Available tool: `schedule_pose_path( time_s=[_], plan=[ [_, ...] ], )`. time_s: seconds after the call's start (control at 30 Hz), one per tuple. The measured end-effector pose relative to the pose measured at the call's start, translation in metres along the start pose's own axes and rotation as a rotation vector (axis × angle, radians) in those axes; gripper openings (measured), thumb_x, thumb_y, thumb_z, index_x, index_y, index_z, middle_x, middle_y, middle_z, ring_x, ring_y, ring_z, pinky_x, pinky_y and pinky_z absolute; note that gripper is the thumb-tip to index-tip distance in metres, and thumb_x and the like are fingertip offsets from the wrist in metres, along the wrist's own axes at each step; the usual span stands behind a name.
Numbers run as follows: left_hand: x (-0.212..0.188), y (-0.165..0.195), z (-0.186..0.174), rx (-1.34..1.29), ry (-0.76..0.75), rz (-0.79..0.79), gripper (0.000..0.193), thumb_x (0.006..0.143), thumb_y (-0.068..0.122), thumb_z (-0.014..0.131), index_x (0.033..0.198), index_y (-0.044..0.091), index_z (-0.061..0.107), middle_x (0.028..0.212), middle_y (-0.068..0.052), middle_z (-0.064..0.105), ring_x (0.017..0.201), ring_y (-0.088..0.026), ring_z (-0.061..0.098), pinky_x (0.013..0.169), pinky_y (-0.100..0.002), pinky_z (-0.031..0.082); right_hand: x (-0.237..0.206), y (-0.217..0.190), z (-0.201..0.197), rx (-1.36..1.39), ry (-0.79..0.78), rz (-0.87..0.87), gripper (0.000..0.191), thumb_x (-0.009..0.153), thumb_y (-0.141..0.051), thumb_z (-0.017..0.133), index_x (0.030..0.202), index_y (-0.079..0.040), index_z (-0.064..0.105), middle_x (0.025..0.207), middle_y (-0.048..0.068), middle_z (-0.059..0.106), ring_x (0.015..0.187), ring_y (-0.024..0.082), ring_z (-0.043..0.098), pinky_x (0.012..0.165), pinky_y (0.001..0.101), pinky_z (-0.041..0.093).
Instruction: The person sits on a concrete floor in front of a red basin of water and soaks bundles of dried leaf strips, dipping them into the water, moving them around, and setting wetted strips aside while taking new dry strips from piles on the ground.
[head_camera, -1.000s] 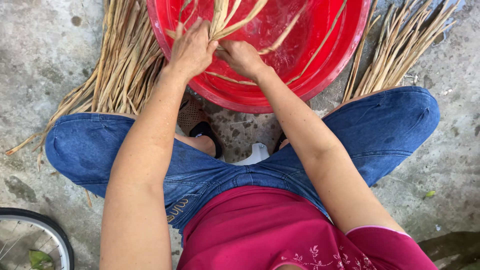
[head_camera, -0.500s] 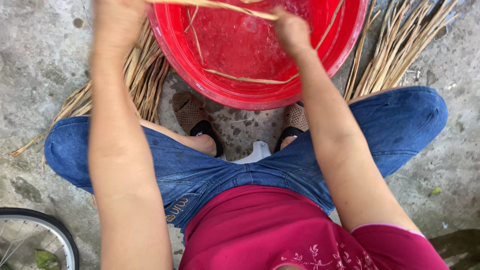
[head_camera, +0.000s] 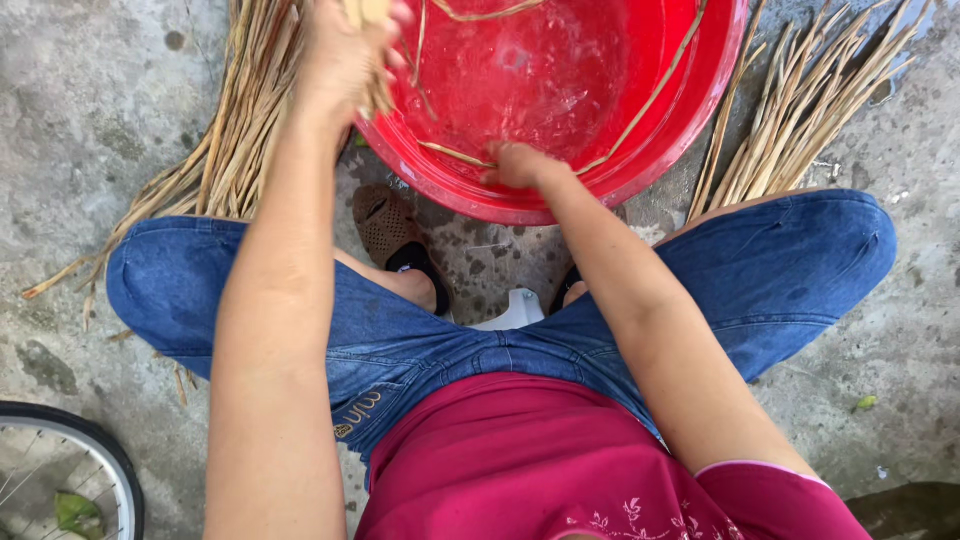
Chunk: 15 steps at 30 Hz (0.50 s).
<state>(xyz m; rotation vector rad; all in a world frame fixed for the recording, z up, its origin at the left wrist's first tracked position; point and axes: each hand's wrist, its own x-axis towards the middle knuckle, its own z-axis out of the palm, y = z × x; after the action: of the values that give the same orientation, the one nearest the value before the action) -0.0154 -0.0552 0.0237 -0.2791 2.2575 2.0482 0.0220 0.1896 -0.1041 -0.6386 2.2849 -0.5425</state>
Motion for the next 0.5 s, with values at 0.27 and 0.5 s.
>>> schedule_pose_path(
  time_s=[0.27, 0.5],
  plan=[
    [-0.018, -0.031, 0.051, 1.094, -0.292, 0.363, 0.014, 0.102, 0.018, 0.066, 0.103, 0.005, 0.061, 0.077, -0.01, 0.07, 0.065, -0.023, 0.068, 0.077, -0.047, 0.054, 0.003, -0.024, -0.035, 0.135, 0.399, -0.234, 0.025, 0.103, -0.031, 0.06, 0.106, -0.007, 0.068, 0.088, 0.017, 0.073, 0.081, 0.037, 0.072, 0.072, 0.0513, 0.056],
    [-0.021, -0.007, 0.041, 1.142, -0.339, 0.348, 0.023, 0.108, 0.023, 0.059, 0.115, 0.002, 0.051, 0.079, -0.02, 0.069, 0.076, -0.041, 0.069, 0.066, -0.056, 0.052, -0.005, -0.035, -0.049, 0.03, 0.587, -0.269, 0.032, 0.105, -0.036, 0.063, 0.115, -0.006, 0.064, 0.075, 0.019, 0.069, 0.069, 0.04, 0.068, 0.062, 0.0541, 0.053]
  ],
)
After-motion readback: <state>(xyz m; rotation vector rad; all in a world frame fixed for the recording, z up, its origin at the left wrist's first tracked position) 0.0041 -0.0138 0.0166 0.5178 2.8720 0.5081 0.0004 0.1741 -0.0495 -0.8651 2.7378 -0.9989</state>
